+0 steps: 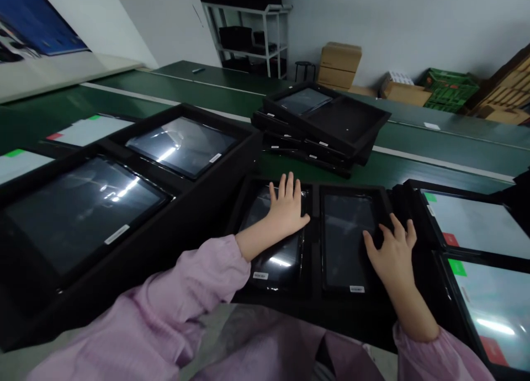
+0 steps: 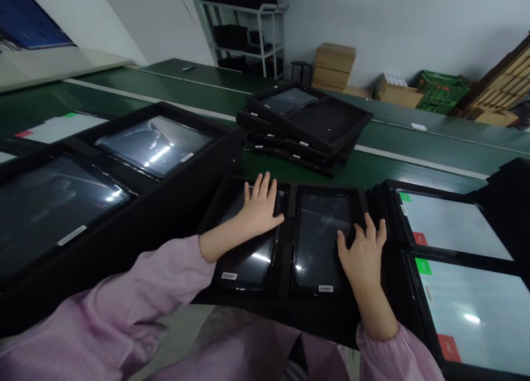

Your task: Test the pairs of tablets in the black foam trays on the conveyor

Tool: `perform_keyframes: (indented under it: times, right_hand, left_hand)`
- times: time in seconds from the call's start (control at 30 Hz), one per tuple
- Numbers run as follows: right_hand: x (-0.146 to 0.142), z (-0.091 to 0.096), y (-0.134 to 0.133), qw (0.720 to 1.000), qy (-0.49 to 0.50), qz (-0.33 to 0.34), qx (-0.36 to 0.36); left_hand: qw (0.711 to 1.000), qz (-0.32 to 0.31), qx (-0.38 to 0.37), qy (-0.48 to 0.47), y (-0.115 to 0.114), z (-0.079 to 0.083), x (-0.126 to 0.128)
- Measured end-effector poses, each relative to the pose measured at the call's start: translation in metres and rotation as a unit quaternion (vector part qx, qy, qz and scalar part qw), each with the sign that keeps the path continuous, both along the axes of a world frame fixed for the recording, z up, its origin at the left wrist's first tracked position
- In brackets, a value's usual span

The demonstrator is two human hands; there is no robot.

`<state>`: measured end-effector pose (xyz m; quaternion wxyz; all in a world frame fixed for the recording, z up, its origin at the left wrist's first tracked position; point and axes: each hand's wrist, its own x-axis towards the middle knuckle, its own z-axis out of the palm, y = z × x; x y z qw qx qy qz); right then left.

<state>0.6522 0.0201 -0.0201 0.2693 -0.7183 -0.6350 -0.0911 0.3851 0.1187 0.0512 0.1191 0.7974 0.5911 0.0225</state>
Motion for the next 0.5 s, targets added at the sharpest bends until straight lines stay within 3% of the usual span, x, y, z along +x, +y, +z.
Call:
perform_keyframes:
  times: [0.1,0.2,0.33,0.5]
  right_hand:
    - [0.005,-0.001,0.019,0.997,0.013,-0.015,-0.068]
    - [0.013,-0.002,0.043,0.995,0.026,-0.056,-0.082]
    - [0.016,-0.002,0.064,0.995,0.033,-0.062,-0.066]
    - [0.012,-0.003,0.058,0.996,0.047,-0.072,-0.036]
  left_hand:
    - [1.000,0.000,0.015,-0.009,0.027,0.000,0.004]
    - [0.999,-0.013,0.014,-0.029,0.042,-0.003,0.005]
    - [0.999,-0.032,0.017,-0.039,0.045,-0.007,0.000]
    - [0.998,-0.010,0.043,-0.034,0.044,-0.007,0.004]
